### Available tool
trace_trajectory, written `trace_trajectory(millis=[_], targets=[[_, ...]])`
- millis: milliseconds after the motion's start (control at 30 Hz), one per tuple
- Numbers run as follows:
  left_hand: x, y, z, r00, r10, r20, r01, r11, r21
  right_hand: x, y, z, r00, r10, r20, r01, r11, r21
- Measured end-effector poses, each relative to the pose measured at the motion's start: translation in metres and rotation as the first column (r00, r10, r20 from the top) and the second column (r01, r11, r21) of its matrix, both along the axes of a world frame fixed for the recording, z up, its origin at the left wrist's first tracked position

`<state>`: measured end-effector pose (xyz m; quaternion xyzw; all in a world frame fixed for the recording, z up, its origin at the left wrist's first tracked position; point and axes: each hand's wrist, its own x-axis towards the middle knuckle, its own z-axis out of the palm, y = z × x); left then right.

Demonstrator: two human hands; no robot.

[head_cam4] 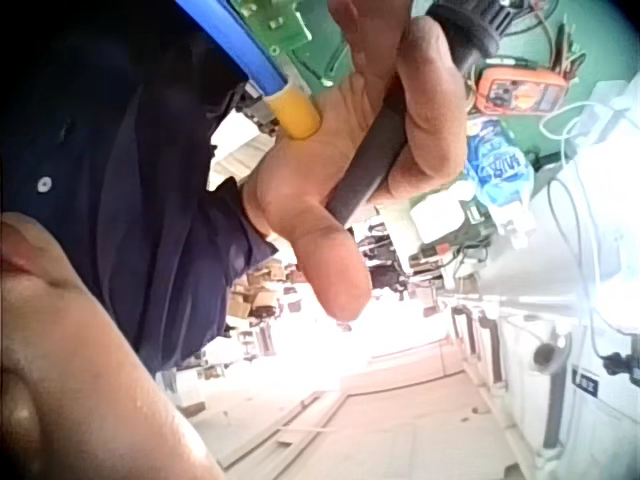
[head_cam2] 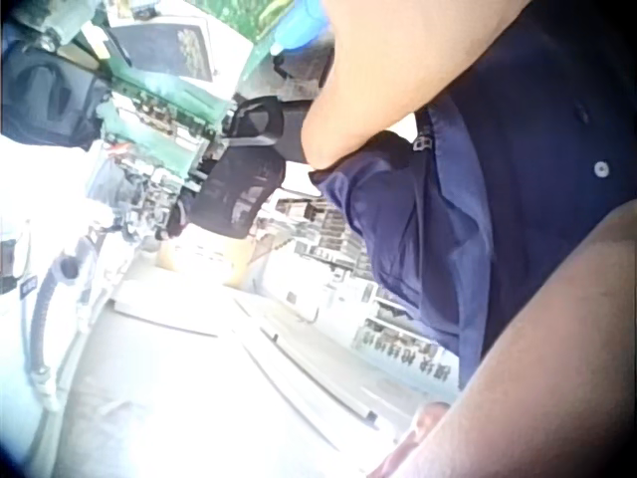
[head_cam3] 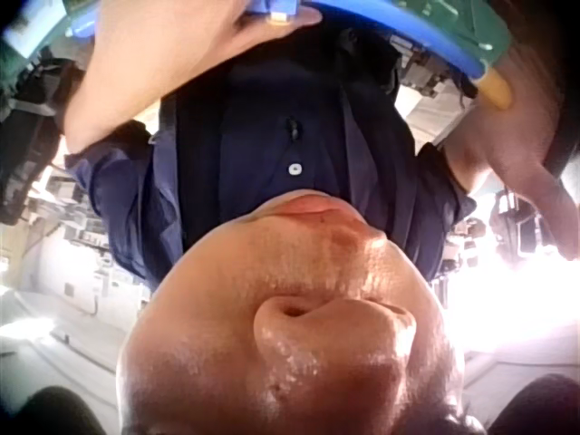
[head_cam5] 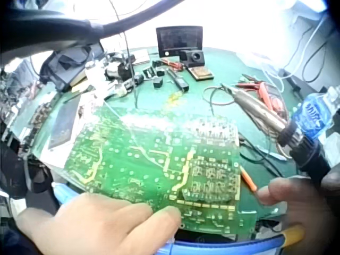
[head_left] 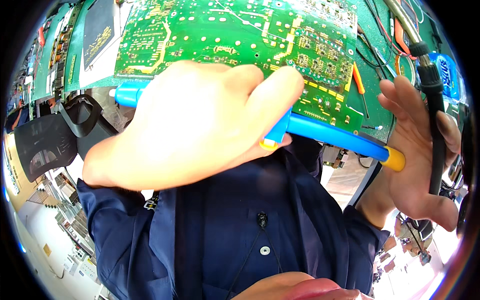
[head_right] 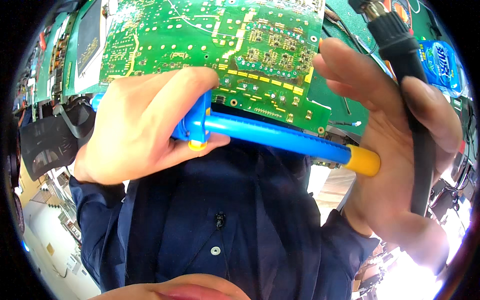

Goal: The person solders components on a circuit board using a soldering iron and a blue solder sucker.

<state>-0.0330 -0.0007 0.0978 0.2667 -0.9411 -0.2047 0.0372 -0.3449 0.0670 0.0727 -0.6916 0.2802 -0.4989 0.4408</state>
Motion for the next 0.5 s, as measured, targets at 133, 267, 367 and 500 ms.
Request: trace_trajectory(millis=[133,267,367,500], targets=[[0.0,-0.004,-0.008,0.999,-0.011,-0.031,0.01,1.0,-0.004,-0.003,0.01,0.009,0.987,-0.077,-0.14,0.092,0.991,0.101],[-0.001,-0.008,-0.018,0.996,-0.009,-0.085,0.009,1.0,0.0,-0.007,0.006,0.017,0.925,-0.029,-0.378,0.103,0.979,0.178],[-0.002,-0.014,-0.025,0.996,-0.015,-0.09,0.016,1.0,0.016,-0.002,-0.001,0.005,0.956,-0.031,-0.29,0.081,0.983,0.164],[-0.004,-0.019,-0.032,0.995,-0.027,-0.101,0.032,0.999,0.042,0.003,-0.008,-0.002,0.994,-0.006,-0.109,0.023,0.988,0.155]])
